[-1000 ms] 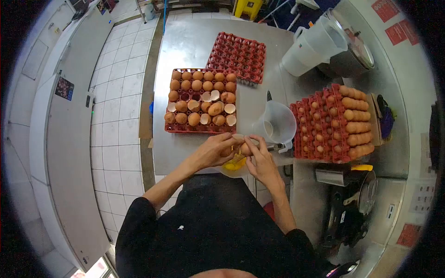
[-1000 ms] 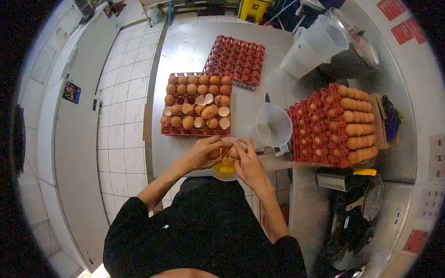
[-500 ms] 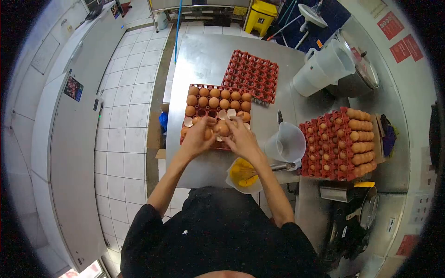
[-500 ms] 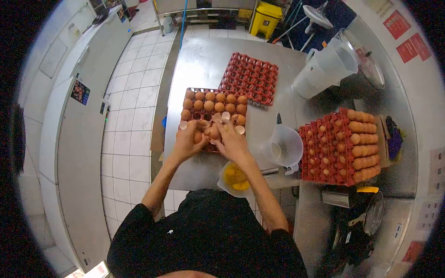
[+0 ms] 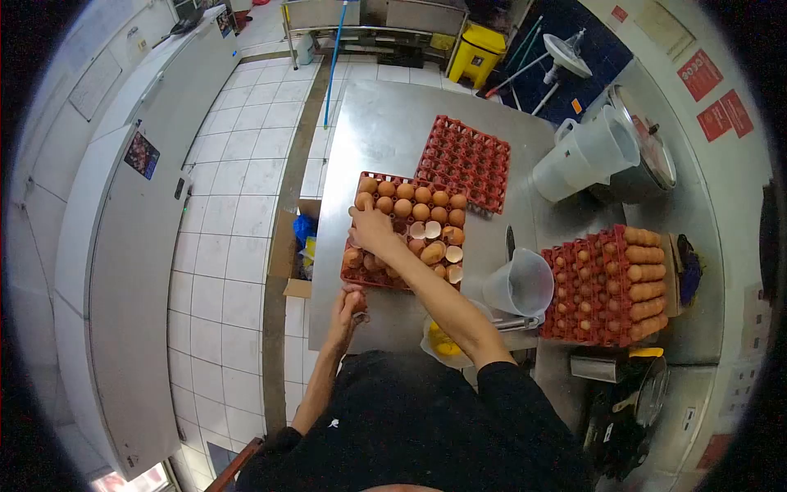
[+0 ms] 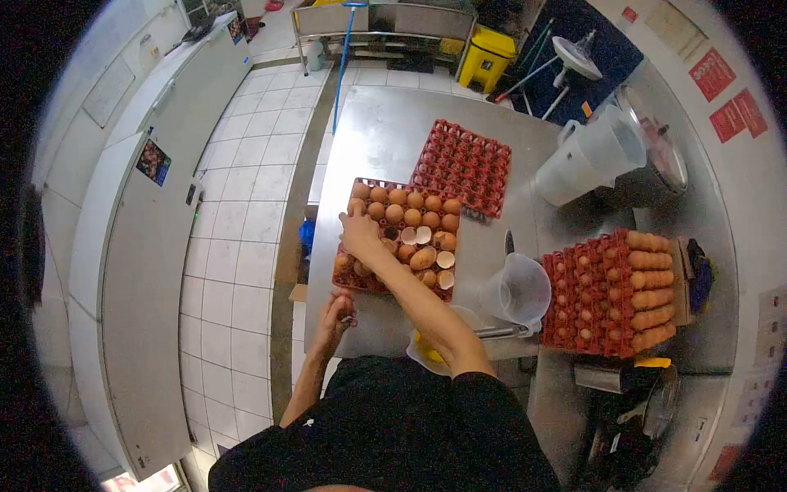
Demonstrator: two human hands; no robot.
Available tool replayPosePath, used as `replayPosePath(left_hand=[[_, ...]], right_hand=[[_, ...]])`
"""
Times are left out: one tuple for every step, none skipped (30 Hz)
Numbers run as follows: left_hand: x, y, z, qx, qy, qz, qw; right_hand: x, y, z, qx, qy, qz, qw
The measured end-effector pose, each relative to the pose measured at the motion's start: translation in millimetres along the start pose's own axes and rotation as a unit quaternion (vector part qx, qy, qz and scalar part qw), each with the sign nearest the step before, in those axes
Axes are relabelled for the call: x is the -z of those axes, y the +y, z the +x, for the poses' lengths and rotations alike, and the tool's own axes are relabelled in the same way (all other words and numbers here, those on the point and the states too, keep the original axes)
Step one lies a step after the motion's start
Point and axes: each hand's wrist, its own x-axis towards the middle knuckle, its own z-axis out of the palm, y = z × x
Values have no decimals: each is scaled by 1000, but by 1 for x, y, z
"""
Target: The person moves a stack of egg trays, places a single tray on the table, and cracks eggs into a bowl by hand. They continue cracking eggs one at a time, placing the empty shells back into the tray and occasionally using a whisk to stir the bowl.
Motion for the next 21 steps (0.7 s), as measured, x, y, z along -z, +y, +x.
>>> replayPosePath(left_hand=[[1, -8, -3, -25, -34, -90, 995], [1, -11, -4, -50, -68, -180, 980], [-1, -9, -6, -52, -66, -183, 980], [-2, -7, -9, -70, -59, -139, 986], [-4, -1, -12, -88, -54, -94, 990], [-6, 8, -16, -88, -53, -93, 990], [-8, 20, -19, -97, -58, -52, 992], [-11, 32, -19, -106, -64, -11, 992], [-13, 40, -15, -106, -66, -10, 992], [-16, 46, -11, -176, -46, 61, 981], [-21, 53, -9, -242, -26, 132, 961], [-43, 82, -24, -243, -9, 139, 960], [-59, 94, -26, -237, -16, 140, 961], [-74, 101, -26, -353, 17, 175, 919], [-88, 104, -26, -461, 47, 208, 861], [-107, 105, -26, -454, 34, 211, 865], [-127, 104, -26, -517, 44, 198, 832], [-142, 101, -28, -578, 54, 182, 794], [-153, 95, -31, -573, 39, 184, 798], [-163, 90, -34, -534, -17, 236, 812], [-170, 85, -36, -491, -75, 287, 819]], right_hand=[[-5, -3, 3, -31, 3, 7, 999], [-26, 7, 11, -10, 39, -14, 999], [-29, 9, 15, -7, 37, -15, 999], [-31, 11, 18, -16, 48, -6, 999], [-31, 12, 20, -25, 62, 4, 998], [-24, 10, 16, -24, 62, 4, 998], [-14, 12, 10, -22, 91, 48, 994], [2, 12, 3, -20, 121, 91, 988], [21, 13, -5, -21, 123, 90, 988], [43, 14, -18, -43, 88, 275, 957], [64, 13, -33, -67, 50, 450, 889], [82, 8, -54, -102, 60, 597, 794], [98, 3, -78, -134, 72, 725, 672], [106, 4, -103, -146, 64, 795, 585], [106, 5, -126, -155, 75, 796, 580], [105, 5, -147, -139, 95, 823, 542], [105, 3, -168, -122, 116, 848, 503], [112, -8, -186, -128, 130, 848, 498], [124, -25, -201, -182, 183, 839, 479], [128, -33, -213, -236, 236, 826, 455], [123, -25, -227, -240, 252, 824, 447]])
